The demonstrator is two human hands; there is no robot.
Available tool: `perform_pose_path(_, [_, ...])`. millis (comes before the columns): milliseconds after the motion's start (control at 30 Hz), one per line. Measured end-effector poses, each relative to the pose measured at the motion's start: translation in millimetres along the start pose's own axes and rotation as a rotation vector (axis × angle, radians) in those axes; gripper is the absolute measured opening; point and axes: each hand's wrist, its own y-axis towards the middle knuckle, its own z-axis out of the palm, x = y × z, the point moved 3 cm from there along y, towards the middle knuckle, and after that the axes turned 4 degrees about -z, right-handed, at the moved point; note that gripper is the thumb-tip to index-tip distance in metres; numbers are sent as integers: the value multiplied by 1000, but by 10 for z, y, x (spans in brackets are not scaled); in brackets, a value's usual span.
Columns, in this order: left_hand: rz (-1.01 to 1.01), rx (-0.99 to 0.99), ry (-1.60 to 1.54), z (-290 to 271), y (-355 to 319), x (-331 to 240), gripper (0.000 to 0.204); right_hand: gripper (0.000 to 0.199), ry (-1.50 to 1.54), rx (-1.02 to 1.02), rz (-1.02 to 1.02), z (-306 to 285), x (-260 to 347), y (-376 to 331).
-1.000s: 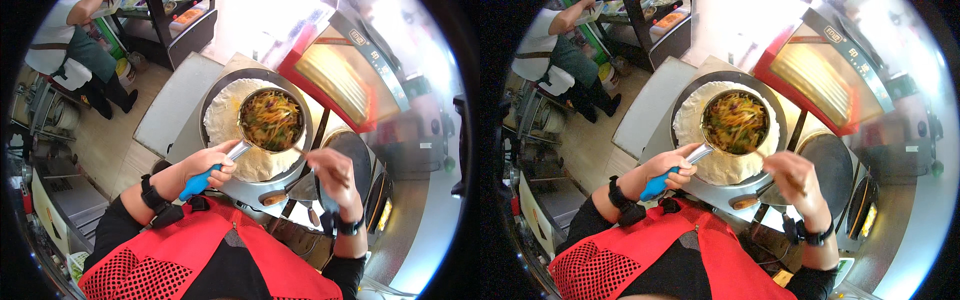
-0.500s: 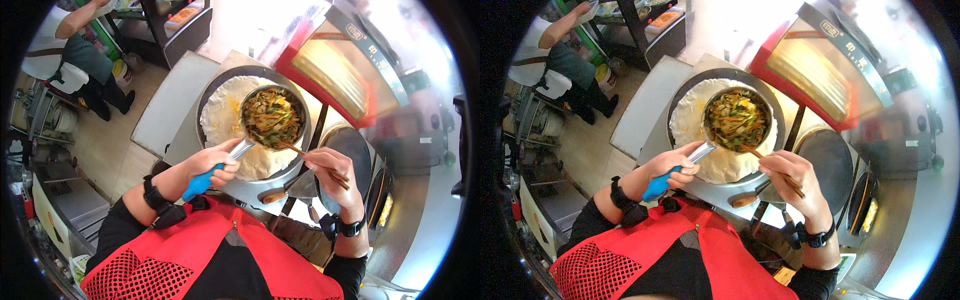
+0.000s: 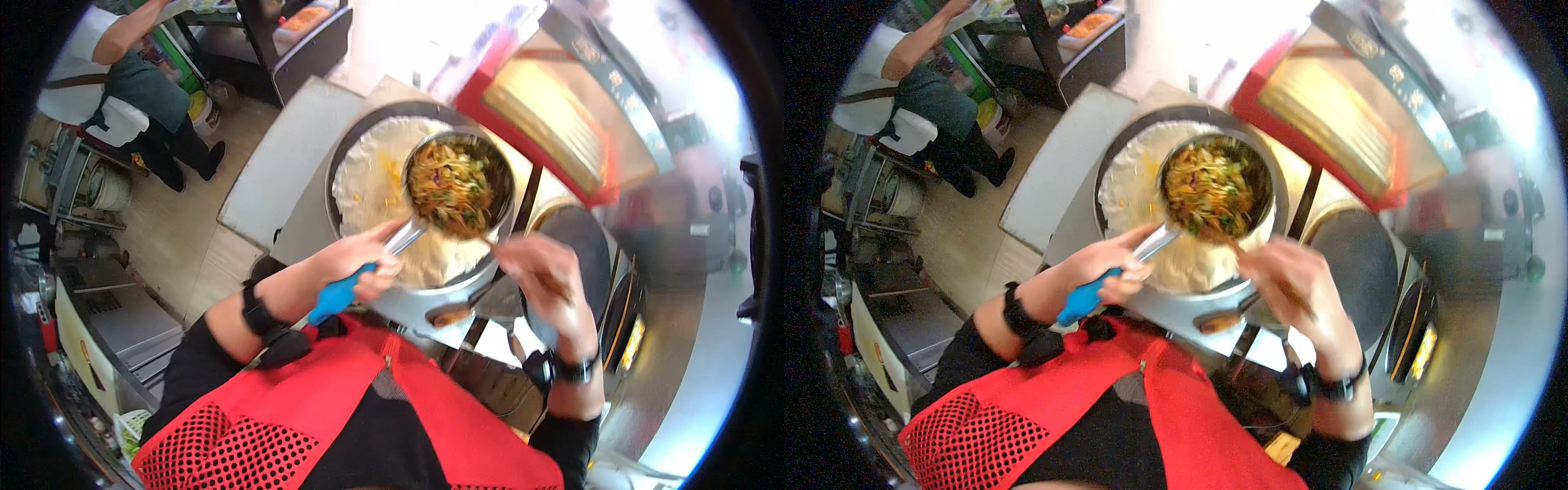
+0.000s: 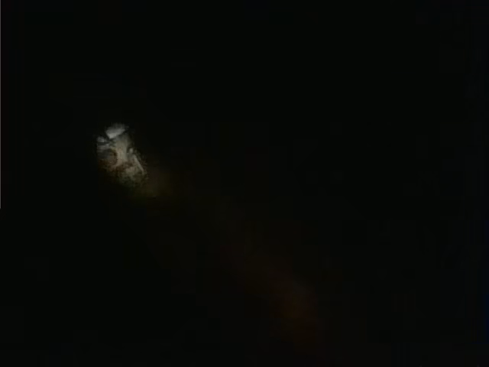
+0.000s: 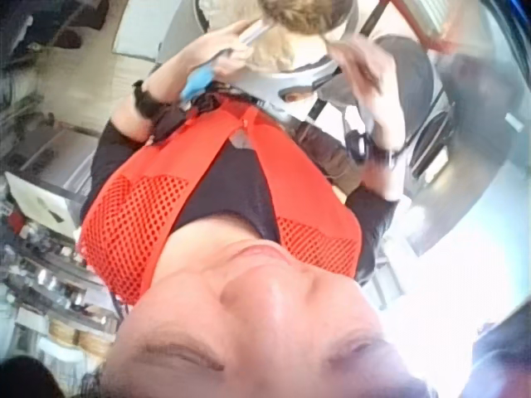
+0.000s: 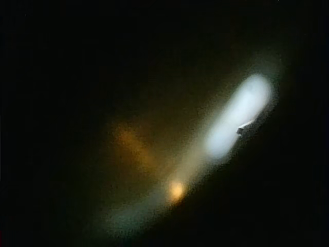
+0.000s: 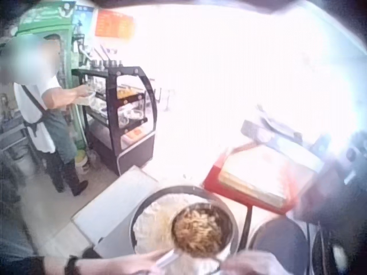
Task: The person mixes shredded vegetables in a small pan using chopsticks, then scrapes cooked egg pieces from a griddle into the pan. They place a thin crepe on the griddle and spread the vegetable and egg mixture over it.
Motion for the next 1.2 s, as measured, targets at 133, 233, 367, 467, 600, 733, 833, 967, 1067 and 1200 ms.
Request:
perform_pose_path(133, [-12, -10, -4, 13, 253, -99, 72, 14, 39, -177, 222, -3, -491, 17])
perform_pose_path(233, [32, -42, 80, -9, -37, 26, 72, 14, 79, -27, -92, 3, -125, 45])
perform_pose_path(367, [-6, 21, 40, 4, 262, -80, 73, 9, 23, -249, 135, 10, -455, 63])
perform_pose_path(467, [40, -45, 78, 67, -67, -77, 72, 10, -9, -31, -59, -64, -32, 56])
perform_pose_path(600, [6, -22, 37, 121, 271, -162, 72, 12, 17, -278, 163, 10, -528, 102])
perform_pose_path(733, [37, 10, 47, 83, -21, -14, 64, 14, -93, -83, -170, 87, -117, 54])
perform_pose_path(833, [29, -6, -10, 40, 384, -126, 63, 10, 62, -325, 101, 142, -642, 55])
perform_pose_path(967, [72, -109, 176, 27, 27, -155, 71, 15, 344, -572, 306, 76, -507, -362])
perform_pose_path(1067, [188, -191, 290, 94, 193, -67, 77, 25, 762, -951, 567, 332, -772, -512])
perform_pose_path(1200, [313, -236, 419, -29, 521, 43, 84, 24, 1367, -1154, 828, 778, -1114, -591])
